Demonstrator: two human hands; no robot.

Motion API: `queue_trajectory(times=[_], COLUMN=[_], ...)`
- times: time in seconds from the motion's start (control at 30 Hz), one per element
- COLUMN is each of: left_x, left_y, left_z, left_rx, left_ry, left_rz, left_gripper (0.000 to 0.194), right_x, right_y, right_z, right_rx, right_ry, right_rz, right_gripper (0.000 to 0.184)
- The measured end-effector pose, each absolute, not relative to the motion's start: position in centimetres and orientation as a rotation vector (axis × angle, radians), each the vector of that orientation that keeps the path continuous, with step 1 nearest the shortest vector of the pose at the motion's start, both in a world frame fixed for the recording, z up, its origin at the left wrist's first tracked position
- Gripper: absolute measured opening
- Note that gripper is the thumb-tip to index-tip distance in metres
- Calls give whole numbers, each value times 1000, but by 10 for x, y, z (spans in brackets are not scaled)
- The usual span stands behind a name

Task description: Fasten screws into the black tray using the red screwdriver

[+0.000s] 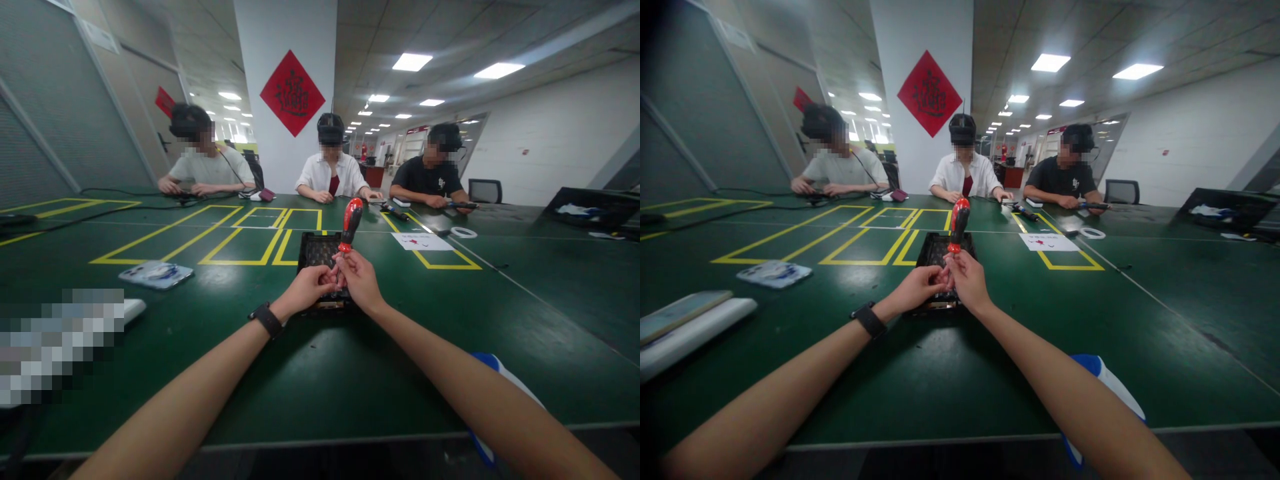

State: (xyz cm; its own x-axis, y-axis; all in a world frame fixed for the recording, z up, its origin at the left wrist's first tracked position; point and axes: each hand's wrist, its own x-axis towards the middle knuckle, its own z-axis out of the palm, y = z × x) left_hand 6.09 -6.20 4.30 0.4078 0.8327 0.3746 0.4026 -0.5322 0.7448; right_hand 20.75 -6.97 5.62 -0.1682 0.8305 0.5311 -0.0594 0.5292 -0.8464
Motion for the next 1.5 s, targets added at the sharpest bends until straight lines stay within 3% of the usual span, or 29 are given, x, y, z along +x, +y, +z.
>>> queue_trajectory(times=[0.2, 1.5], left_x=[60, 59], left_y=[-66, -68], left_z=[48, 49], left_rx=[2224, 2235], left_ry=[937, 1047], left_rz=[983, 992], left_gripper=[16, 19], right_x=[208, 207], right_y=[-68, -70], right_z=[55, 58], right_rx=[-661, -655], right_ry=[-1579, -1542], right_rz=[918, 967], right_gripper=[30, 29])
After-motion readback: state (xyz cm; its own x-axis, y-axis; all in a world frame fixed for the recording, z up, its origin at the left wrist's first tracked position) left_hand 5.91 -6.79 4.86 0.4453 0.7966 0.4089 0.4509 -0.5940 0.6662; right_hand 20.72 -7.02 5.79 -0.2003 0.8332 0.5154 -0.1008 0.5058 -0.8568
